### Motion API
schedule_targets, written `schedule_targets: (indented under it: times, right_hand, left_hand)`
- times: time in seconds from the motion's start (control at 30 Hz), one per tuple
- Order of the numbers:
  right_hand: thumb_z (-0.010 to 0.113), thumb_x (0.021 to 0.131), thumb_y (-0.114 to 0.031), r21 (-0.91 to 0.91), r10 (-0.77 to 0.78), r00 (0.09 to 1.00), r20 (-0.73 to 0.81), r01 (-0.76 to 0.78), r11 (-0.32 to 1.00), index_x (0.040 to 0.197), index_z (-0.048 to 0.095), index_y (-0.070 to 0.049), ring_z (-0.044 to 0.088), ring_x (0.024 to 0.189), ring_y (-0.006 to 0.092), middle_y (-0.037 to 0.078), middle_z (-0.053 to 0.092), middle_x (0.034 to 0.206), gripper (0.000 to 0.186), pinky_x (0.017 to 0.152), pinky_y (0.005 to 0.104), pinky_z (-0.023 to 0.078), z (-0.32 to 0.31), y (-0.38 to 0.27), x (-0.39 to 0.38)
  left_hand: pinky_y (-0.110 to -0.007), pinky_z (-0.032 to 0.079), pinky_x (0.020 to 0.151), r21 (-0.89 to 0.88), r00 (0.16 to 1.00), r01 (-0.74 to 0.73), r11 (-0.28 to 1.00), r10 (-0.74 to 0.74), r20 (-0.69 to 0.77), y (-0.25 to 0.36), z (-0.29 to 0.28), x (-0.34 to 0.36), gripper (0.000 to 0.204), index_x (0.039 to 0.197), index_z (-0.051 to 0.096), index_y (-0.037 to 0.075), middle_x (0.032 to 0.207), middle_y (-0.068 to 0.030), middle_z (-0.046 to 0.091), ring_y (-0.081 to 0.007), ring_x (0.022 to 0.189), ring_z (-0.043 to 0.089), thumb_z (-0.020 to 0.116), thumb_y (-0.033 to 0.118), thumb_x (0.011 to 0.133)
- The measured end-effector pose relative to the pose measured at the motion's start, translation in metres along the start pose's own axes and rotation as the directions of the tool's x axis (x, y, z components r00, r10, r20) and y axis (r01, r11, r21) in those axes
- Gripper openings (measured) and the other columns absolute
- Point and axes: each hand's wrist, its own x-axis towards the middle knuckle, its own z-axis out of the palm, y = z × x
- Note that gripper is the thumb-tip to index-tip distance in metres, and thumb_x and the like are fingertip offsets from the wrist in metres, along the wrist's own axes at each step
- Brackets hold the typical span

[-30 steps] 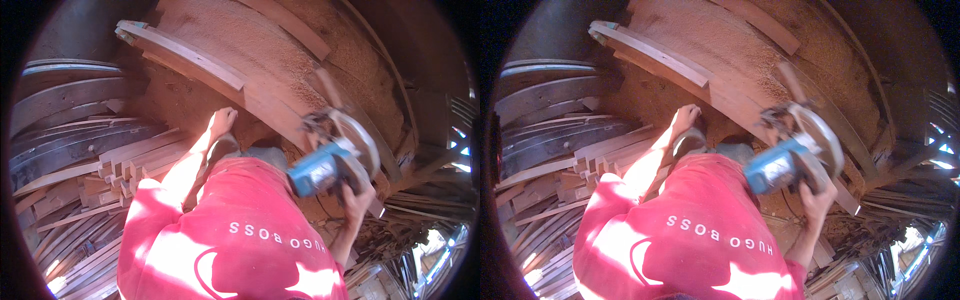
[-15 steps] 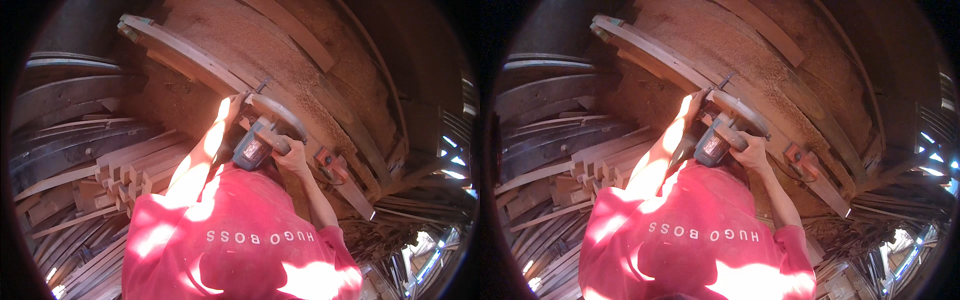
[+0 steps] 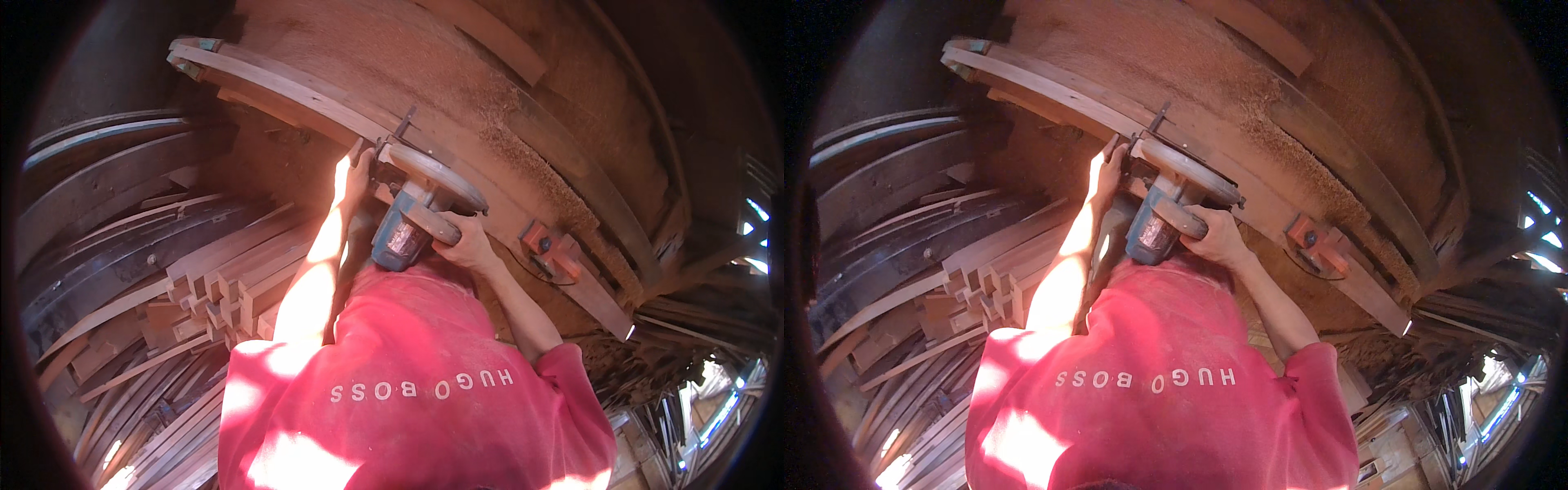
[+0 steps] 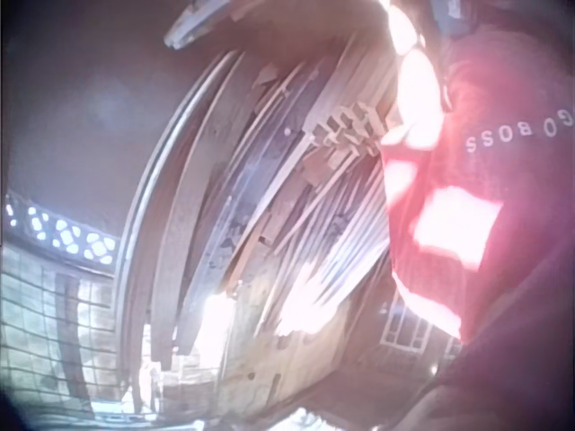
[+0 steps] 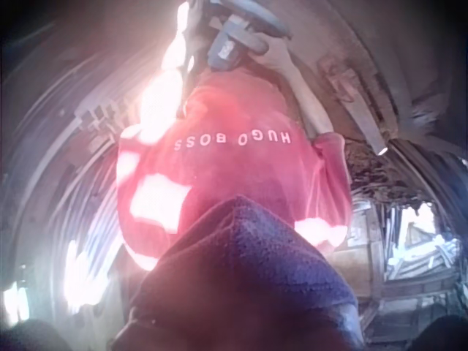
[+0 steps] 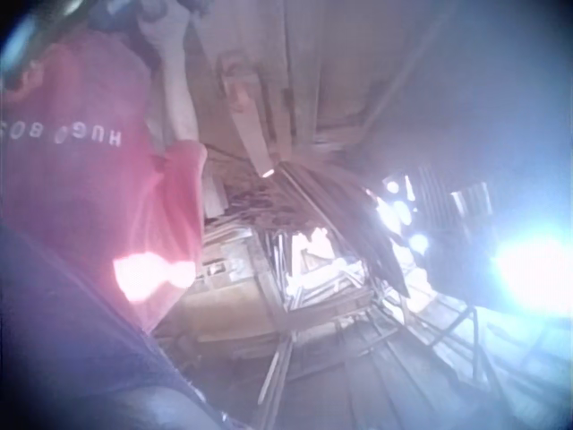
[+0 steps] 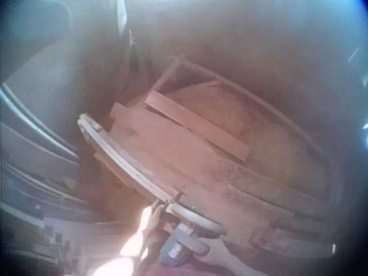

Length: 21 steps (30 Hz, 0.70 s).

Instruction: The person uses a power sander to smooth a wooden beam, then switches to a circular saw to cut through the same piece of wood.

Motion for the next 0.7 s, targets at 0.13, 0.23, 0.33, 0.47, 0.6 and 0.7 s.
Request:
schedule_targets:
  times: [0.13,0.23,0.33,0.47,0.6,0.7]
  right_hand:
    - [0.079,0.071,-0.012,0.052,0.012,1.0,0.026,-0.013,0.999,0.113,0.067,-0.002,0.07,0.092,0.0387,0.021,0.071,0.099,0.045,0.081,0.0409,0.056,0.0,0.002,0.0]
    - [0.075,0.07,-0.006,0.133,-0.035,0.999,0.02,0.032,0.991,0.113,0.067,-0.001,0.07,0.087,0.0352,0.019,0.071,0.096,0.044,0.08,0.0386,0.055,0.0,0.001,0.001]
    - [0.075,0.07,-0.006,0.084,-0.029,0.998,0.054,0.024,0.996,0.114,0.067,-0.002,0.07,0.088,0.0362,0.019,0.071,0.097,0.045,0.081,0.0388,0.055,-0.003,0.0,0.002]
    - [0.077,0.071,-0.012,0.046,-0.036,0.998,0.052,0.034,0.998,0.107,0.068,-0.005,0.069,0.086,0.0381,0.02,0.07,0.093,0.038,0.076,0.042,0.055,0.0,0.001,0.003]
    - [0.078,0.073,-0.015,0.025,-0.001,0.999,0.043,0.0,1.0,0.105,0.069,-0.005,0.067,0.085,0.0395,0.02,0.07,0.091,0.035,0.073,0.0433,0.054,0.0,0.0,0.002]
    - [0.077,0.073,-0.016,0.038,-0.028,1.0,-0.001,0.028,0.999,0.105,0.069,-0.005,0.067,0.084,0.0401,0.019,0.07,0.089,0.034,0.073,0.0435,0.054,-0.002,-0.003,0.001]
  left_hand:
    - [-0.027,0.051,0.057,-0.011,1.0,-0.012,1.0,0.012,-0.011,-0.013,0.002,0.007,0.036,0.123,0.064,0.009,0.089,-0.0053,0.068,-0.0142,0.077,0.065,0.053,0.034,0.101]
    - [-0.027,0.052,0.059,-0.012,0.999,-0.03,0.999,0.029,-0.019,-0.026,0.003,0.015,0.036,0.125,0.063,0.009,0.091,-0.0062,0.068,-0.0146,0.079,0.066,0.051,0.034,0.101]
    - [-0.027,0.053,0.06,-0.032,0.995,-0.083,0.996,0.081,-0.055,-0.035,0.005,0.019,0.037,0.126,0.062,0.009,0.092,-0.0071,0.069,-0.015,0.082,0.067,0.05,0.034,0.102]
    - [-0.029,0.055,0.075,-0.042,0.979,-0.056,0.998,0.063,0.194,-0.028,0.002,0.015,0.05,0.144,0.052,0.007,0.117,-0.0082,0.066,-0.0154,0.097,0.066,0.054,0.034,0.103]
    - [-0.029,0.056,0.071,0.052,0.996,-0.005,0.999,0.0,0.092,-0.011,0.005,0.003,0.055,0.153,0.042,0.007,0.12,-0.0081,0.066,-0.0157,0.094,0.067,0.05,0.034,0.106]
    - [-0.028,0.055,0.063,0.121,0.996,-0.012,0.993,0.002,0.089,-0.002,0.01,-0.005,0.053,0.153,0.044,0.01,0.111,-0.0053,0.067,-0.0118,0.086,0.065,0.05,0.035,0.106]
